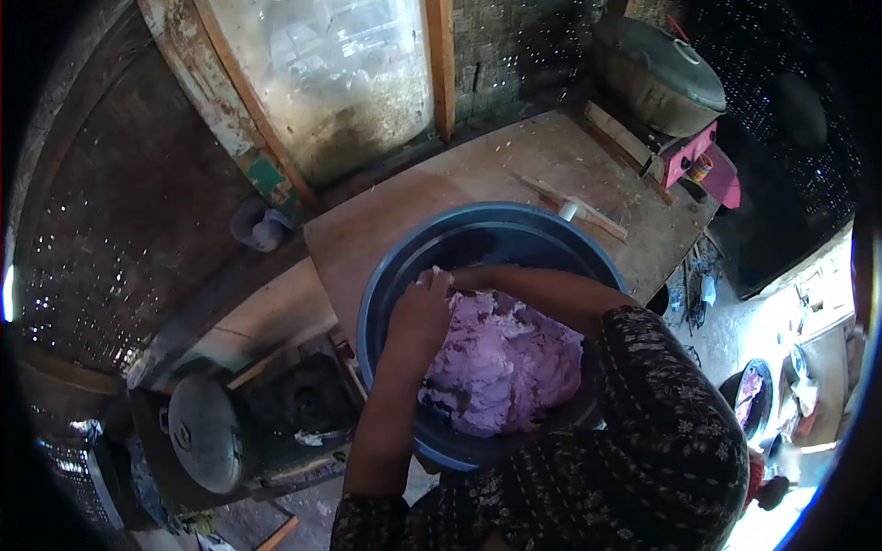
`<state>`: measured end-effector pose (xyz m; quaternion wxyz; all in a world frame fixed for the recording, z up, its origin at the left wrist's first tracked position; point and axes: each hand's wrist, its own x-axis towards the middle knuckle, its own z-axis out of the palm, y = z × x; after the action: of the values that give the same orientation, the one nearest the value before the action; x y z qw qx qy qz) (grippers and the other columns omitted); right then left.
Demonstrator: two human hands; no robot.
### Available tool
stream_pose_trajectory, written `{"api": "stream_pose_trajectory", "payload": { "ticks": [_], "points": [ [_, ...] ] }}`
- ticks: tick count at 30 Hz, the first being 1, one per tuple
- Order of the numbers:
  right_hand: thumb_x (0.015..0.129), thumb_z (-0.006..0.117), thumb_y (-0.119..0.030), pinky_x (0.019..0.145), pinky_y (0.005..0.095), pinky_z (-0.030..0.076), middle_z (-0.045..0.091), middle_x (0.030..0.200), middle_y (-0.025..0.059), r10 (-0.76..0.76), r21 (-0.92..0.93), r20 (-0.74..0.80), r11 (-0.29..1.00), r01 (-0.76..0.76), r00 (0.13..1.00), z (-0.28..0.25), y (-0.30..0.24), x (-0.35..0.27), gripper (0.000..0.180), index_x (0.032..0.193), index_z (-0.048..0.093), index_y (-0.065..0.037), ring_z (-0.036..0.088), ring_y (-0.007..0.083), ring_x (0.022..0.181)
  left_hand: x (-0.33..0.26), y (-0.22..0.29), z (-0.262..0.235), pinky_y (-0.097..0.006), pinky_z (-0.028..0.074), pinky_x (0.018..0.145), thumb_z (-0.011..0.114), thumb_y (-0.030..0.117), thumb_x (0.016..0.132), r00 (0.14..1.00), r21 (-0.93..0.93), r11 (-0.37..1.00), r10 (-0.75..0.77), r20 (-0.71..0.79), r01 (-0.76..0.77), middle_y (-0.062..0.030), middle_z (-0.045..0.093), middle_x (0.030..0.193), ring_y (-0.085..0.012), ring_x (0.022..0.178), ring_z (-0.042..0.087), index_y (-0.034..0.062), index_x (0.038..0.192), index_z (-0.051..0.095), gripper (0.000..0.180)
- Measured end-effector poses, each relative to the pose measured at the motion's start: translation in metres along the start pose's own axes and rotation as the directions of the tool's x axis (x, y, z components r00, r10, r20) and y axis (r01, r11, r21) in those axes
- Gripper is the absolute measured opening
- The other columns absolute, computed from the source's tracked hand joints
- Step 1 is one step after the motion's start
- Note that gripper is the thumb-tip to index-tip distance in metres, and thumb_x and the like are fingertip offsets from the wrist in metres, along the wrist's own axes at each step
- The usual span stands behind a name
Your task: The person kneads a large mass of pink dough in a blue basin by hand, repeatedly turning it over and pressing it down.
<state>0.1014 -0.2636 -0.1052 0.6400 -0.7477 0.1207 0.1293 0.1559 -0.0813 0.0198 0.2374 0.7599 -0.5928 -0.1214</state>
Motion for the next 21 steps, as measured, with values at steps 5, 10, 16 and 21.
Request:
{"api": "stream_pose_trajectory", "payload": {
  "ticks": [5,10,16,21],
  "points": [
    [0.091,0.047,-0.051,0.104,0.0408,0.033,0.044,0.135,0.0189,-0.157,-0.039,0.398,0.982,0.187,0.904,0.06,-0.039,-0.007,0.065,0.132,0.043,0.0,0.044,0.0293,0.122,0.005,0.003,-0.007,-0.044,0.04,0.094,0.058,0.021,0.088,0.992,-0.031,0.998,0.05,-0.117,-0.054,-0.0219,0.053,0.119,-0.0398,0.11,0.051,0.0011,0.112,0.051,0.032],
    [0.084,0.054,-0.057,0.105,0.0421,0.031,0.045,0.134,0.021,0.324,-0.468,0.4,0.876,-0.113,0.857,0.087,-0.127,-0.094,0.074,0.131,0.044,0.0,0.041,0.0325,0.125,0.001,0.002,-0.016,-0.042,0.036,0.1,0.057,0.024,0.089,0.958,-0.13,0.984,0.086,-0.273,-0.126,-0.0233,0.05,0.125,-0.0385,0.118,0.047,0.0021,0.115,0.05,0.034],
    [0.076,0.061,-0.062,0.103,0.0582,0.029,0.04,0.138,0.0181,0.222,-0.746,0.206,0.666,0.006,0.953,0.073,-0.098,-0.222,0.078,0.125,0.051,-0.002,0.03,0.0398,0.131,-0.018,0.006,-0.002,-0.042,0.035,0.102,0.06,0.023,0.088,0.963,-0.202,0.943,0.252,-0.093,-0.266,-0.0237,0.049,0.127,-0.0386,0.12,0.046,0.0023,0.114,0.051,0.035],
    [0.074,0.066,-0.052,0.097,0.0715,0.027,0.032,0.145,0.0083,0.247,-0.799,-0.168,0.532,-0.279,0.954,0.102,-0.093,-0.262,0.064,0.124,0.056,-0.013,0.019,0.0435,0.135,-0.03,0.008,0.001,-0.041,0.038,0.1,0.067,0.022,0.083,0.959,-0.242,0.928,0.278,-0.052,-0.282,-0.0246,0.05,0.126,-0.039,0.117,0.048,0.0011,0.11,0.053,0.037]
  ]
}}
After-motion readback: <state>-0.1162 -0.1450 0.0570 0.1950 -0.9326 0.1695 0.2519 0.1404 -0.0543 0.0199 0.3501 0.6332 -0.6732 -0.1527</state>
